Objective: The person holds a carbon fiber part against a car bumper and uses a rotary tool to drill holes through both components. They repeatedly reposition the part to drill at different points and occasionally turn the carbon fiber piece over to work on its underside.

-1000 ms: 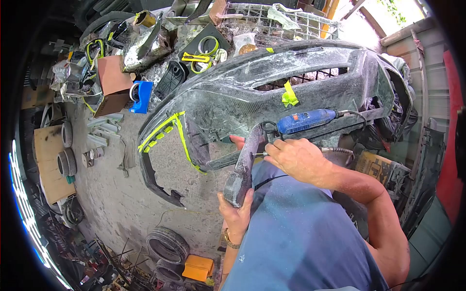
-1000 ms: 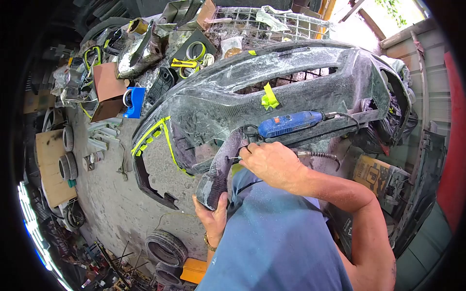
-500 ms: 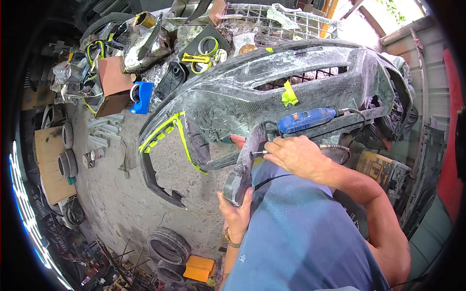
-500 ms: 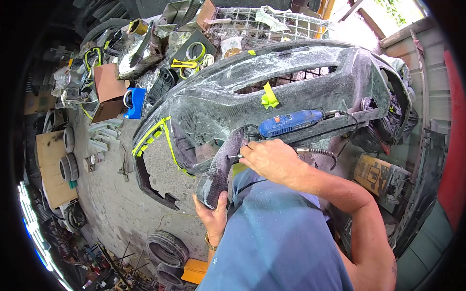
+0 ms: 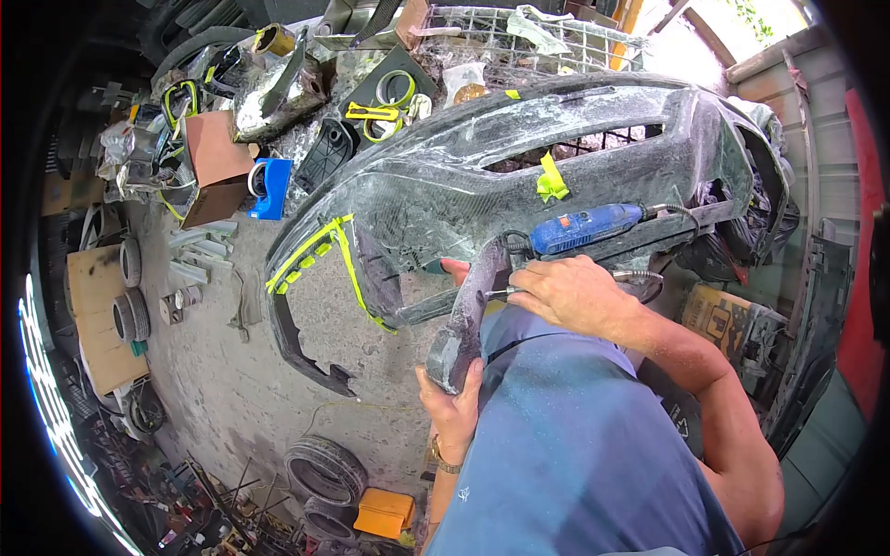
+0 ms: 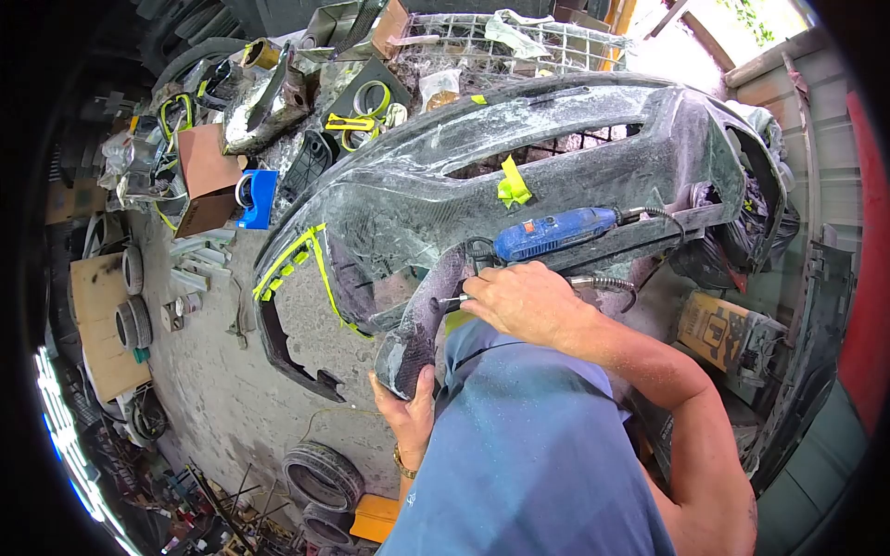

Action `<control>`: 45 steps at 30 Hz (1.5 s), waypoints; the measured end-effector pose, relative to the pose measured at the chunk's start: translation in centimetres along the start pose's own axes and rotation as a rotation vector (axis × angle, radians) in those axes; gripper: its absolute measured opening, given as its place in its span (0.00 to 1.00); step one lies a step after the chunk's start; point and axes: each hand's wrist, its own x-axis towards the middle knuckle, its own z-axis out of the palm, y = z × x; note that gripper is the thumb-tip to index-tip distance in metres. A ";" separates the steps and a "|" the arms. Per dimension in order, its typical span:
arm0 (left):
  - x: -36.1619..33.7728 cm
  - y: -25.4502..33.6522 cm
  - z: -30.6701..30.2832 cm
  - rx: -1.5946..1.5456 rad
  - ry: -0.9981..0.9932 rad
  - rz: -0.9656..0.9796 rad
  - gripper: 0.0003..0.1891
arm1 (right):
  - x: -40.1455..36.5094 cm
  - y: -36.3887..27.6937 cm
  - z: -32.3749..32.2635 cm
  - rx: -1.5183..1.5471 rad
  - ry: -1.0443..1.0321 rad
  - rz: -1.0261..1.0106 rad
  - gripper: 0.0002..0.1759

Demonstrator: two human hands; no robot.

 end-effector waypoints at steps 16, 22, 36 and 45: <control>0.2 0.0 0.6 0.009 0.076 0.093 0.24 | 0.4 0.4 0.8 0.001 -0.066 0.013 0.16; 0.1 -0.2 0.5 0.022 0.086 0.104 0.23 | 0.4 0.4 0.5 0.054 -0.124 0.047 0.17; -0.2 -0.5 0.3 0.025 0.012 0.041 0.27 | 0.0 0.4 0.9 0.061 -0.068 0.019 0.16; 0.0 -0.1 0.7 0.042 0.059 0.087 0.21 | -0.3 0.3 1.1 0.085 -0.062 0.018 0.17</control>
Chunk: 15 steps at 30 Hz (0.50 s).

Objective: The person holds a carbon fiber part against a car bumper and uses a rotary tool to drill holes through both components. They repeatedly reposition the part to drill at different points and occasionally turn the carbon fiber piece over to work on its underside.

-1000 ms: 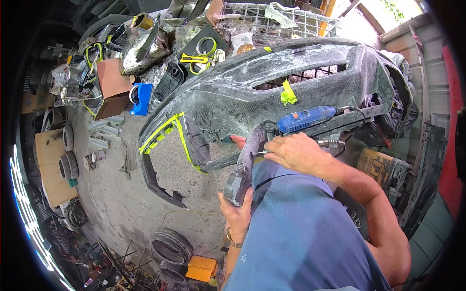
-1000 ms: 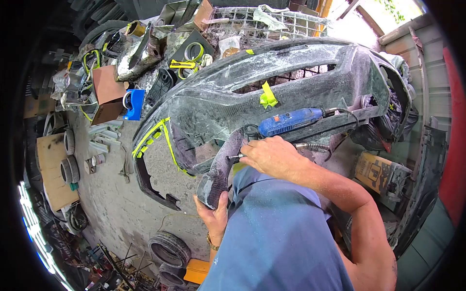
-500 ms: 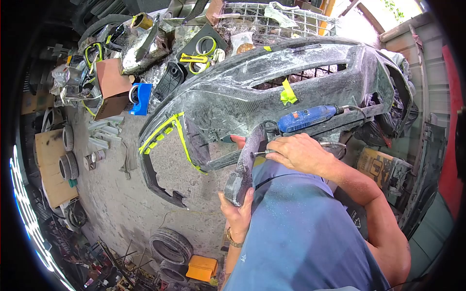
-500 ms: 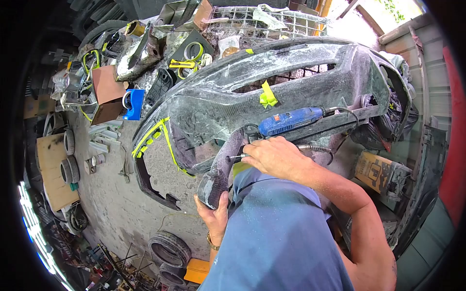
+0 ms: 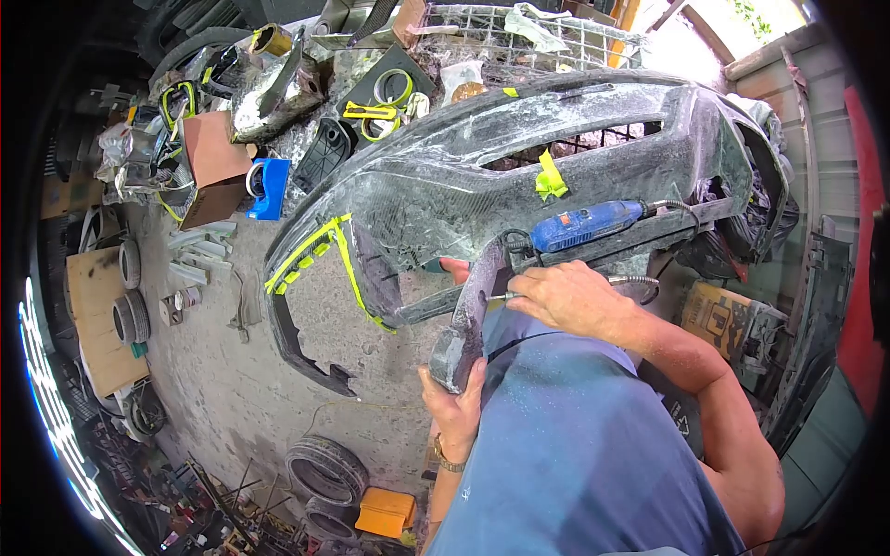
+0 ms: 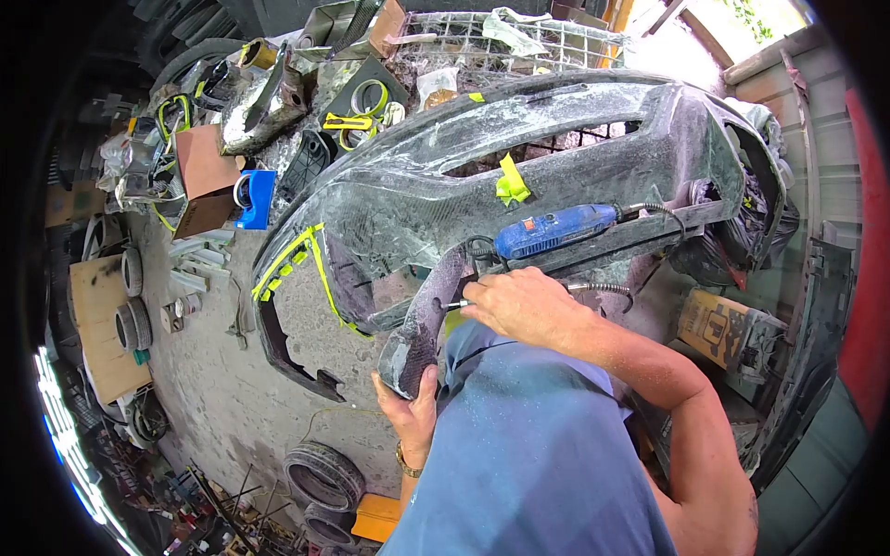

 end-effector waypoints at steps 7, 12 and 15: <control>-0.1 0.1 0.1 -0.038 -0.010 -0.020 0.22 | 0.0 -0.3 -0.6 0.026 -0.029 0.074 0.17; -0.4 -0.5 -0.4 -0.025 -0.056 -0.090 0.26 | -0.1 -0.3 -0.2 0.022 -0.034 0.061 0.17; -0.5 -0.7 -0.5 -0.012 -0.059 -0.061 0.26 | -0.3 -0.2 0.0 0.036 -0.016 0.036 0.17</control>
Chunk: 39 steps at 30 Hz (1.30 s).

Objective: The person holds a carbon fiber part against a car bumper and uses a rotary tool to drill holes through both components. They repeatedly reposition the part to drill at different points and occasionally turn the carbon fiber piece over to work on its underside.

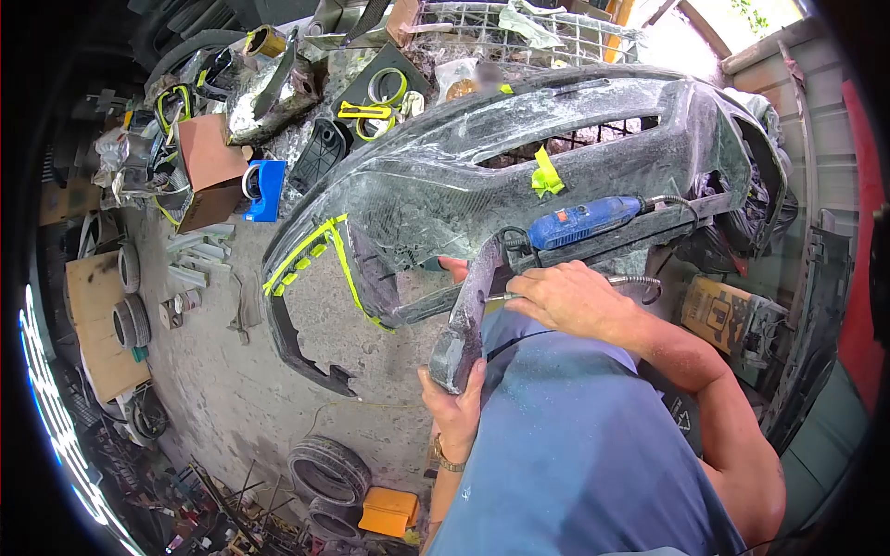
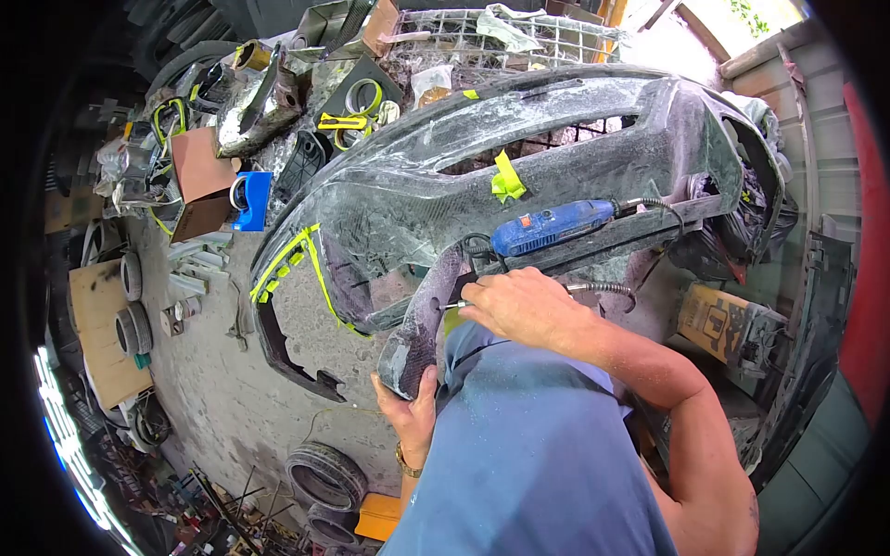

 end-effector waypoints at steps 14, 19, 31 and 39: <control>0.2 0.2 0.0 0.022 -0.008 0.009 0.26 | 0.2 0.4 -0.3 0.034 0.009 0.021 0.17; 0.2 0.2 0.2 0.022 0.006 0.024 0.27 | 0.0 -0.2 -0.5 0.004 -0.064 0.033 0.17; 0.4 0.2 0.4 0.074 0.053 0.133 0.22 | 0.4 0.3 -0.6 0.075 0.010 0.018 0.17; 0.0 -1.1 0.0 0.024 0.032 0.070 0.24 | 0.3 -0.6 -1.8 0.129 -0.210 0.095 0.19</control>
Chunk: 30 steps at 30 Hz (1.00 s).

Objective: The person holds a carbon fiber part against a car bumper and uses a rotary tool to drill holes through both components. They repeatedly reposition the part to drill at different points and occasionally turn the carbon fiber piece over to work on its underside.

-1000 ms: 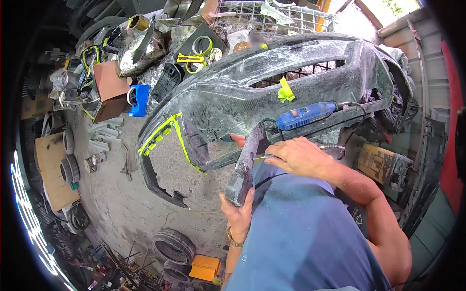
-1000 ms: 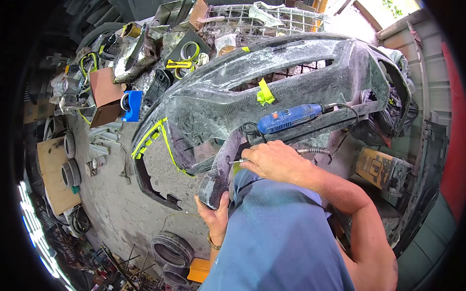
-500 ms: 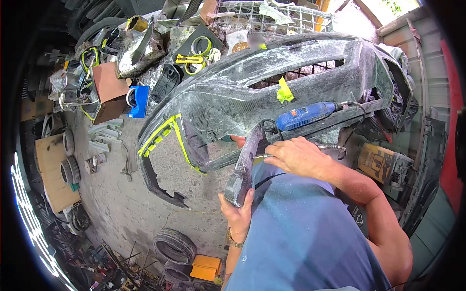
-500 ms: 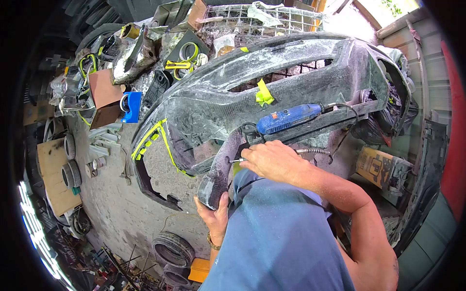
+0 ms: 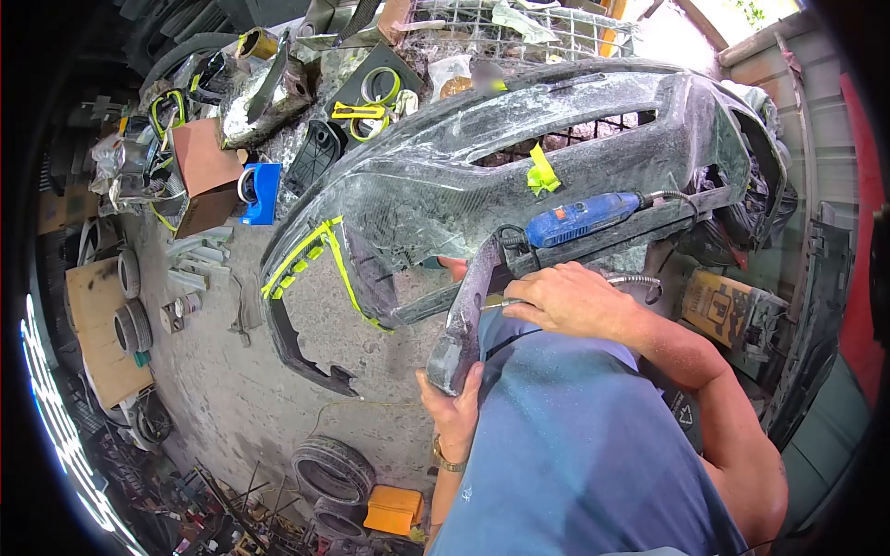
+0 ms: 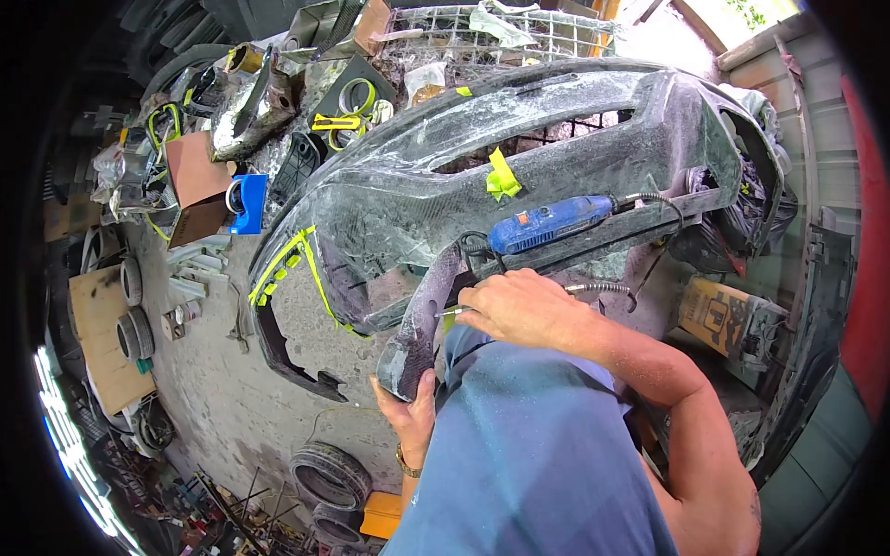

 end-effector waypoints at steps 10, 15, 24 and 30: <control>-1.7 -6.2 -1.2 -0.249 -0.037 -0.203 0.28 | -0.8 1.6 3.3 0.112 0.131 -0.049 0.19; -1.9 -5.7 -0.7 -0.175 -0.004 -0.159 0.25 | -0.6 0.7 4.4 -0.026 0.050 0.096 0.18; -2.8 -7.1 -0.7 -0.212 0.002 -0.198 0.33 | 0.0 0.9 5.2 -0.077 0.214 -0.021 0.17; -2.8 -7.2 -1.1 -0.148 -0.007 -0.219 0.34 | 0.1 0.5 5.1 -0.093 0.171 -0.011 0.17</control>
